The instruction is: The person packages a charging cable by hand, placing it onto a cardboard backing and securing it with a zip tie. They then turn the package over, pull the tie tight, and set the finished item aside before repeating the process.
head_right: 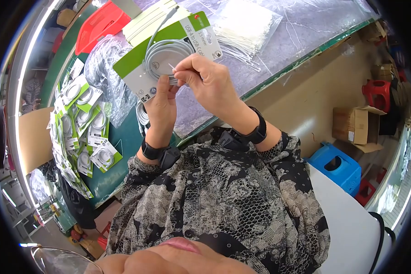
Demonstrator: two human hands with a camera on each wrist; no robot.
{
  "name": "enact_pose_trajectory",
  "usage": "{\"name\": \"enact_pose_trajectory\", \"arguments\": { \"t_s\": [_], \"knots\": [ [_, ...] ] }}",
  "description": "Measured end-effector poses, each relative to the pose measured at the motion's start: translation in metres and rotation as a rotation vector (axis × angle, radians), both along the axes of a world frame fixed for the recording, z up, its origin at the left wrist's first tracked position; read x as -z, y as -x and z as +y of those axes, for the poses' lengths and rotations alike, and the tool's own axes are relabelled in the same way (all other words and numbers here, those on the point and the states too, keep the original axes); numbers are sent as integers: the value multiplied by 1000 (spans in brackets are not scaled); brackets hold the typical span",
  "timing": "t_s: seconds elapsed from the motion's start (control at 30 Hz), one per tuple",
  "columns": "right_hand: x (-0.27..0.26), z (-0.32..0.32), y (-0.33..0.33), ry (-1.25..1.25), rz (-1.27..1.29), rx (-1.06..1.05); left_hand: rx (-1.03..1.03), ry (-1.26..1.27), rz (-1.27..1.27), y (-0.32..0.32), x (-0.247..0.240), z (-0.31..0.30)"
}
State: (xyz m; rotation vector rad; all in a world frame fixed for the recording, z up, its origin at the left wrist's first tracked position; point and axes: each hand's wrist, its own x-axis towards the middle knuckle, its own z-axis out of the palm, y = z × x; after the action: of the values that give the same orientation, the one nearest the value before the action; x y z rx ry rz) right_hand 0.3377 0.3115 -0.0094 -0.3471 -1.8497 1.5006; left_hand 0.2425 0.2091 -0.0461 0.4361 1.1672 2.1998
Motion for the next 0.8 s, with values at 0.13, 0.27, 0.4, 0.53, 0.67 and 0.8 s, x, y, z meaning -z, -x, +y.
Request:
{"name": "enact_pose_trajectory", "arguments": {
  "t_s": [0.13, 0.27, 0.4, 0.53, 0.67, 0.8],
  "knots": [
    [-2, 2, -1, -30, -61, -17, 9, -2, -46, -1, 5, -2],
    [-2, 4, -2, -8, -76, -39, 22, 8, -48, -1, 6, -2],
    [3, 6, 1, 77, -25, -67, 19, 6, -49, 1, 5, -1],
    [3, 6, 1, 117, -3, -81, 16, 20, -43, 2, 7, -1],
    [3, 8, 2, 124, -2, -94, 10, 22, -49, 2, 8, 0],
    [-2, 5, 4, 178, 5, -76, -1, 20, -45, 4, 10, 0]
  ]
}}
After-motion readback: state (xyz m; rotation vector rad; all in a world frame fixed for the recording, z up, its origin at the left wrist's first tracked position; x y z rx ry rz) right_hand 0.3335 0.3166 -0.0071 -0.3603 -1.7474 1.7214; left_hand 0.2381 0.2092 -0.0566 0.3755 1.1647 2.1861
